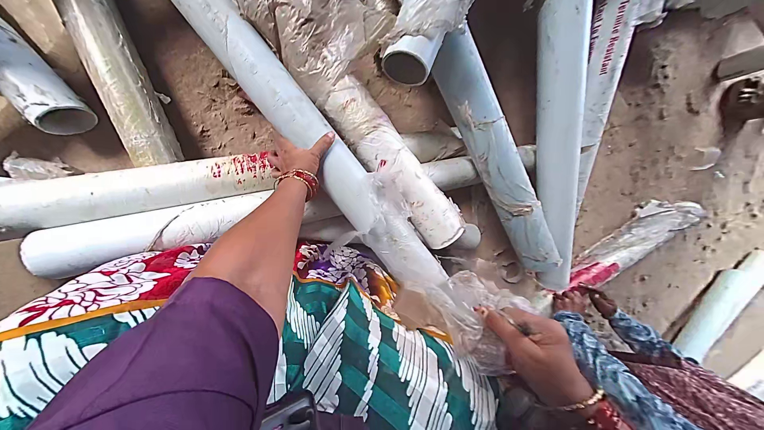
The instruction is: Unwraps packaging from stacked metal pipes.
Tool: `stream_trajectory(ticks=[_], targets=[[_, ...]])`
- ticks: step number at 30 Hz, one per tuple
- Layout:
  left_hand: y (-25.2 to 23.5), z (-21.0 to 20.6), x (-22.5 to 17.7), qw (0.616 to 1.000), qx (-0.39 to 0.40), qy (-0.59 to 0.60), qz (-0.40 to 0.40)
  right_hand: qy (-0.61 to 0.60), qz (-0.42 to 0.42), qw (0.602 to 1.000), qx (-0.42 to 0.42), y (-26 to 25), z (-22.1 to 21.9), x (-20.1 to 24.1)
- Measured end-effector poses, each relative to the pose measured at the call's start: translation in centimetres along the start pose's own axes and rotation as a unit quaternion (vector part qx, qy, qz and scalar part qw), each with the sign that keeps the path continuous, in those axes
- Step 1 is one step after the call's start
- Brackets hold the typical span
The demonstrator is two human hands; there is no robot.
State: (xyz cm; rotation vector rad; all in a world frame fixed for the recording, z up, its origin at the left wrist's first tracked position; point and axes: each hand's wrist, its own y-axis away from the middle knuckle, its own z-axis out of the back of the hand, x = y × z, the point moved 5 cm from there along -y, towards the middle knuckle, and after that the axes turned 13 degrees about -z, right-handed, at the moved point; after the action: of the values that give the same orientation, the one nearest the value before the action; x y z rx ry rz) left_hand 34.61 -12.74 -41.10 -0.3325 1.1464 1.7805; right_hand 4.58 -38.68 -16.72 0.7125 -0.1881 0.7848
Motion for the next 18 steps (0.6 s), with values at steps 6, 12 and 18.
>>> stream_trajectory(ticks=[6,12,18], targets=[[1.7,-0.2,-4.6,0.998,-0.002,-0.022,-0.061,0.151,0.014,0.983,-0.099,0.9,4.2,-3.0],[2.7,-3.2,-7.3,0.990,0.078,-0.116,-0.030,0.226,0.023,0.974,-0.025,-12.1,-4.3,11.0],[2.2,-2.9,-7.1,0.982,0.111,-0.143,-0.046,0.306,-0.118,0.939,0.099,-18.4,-12.8,16.8]])
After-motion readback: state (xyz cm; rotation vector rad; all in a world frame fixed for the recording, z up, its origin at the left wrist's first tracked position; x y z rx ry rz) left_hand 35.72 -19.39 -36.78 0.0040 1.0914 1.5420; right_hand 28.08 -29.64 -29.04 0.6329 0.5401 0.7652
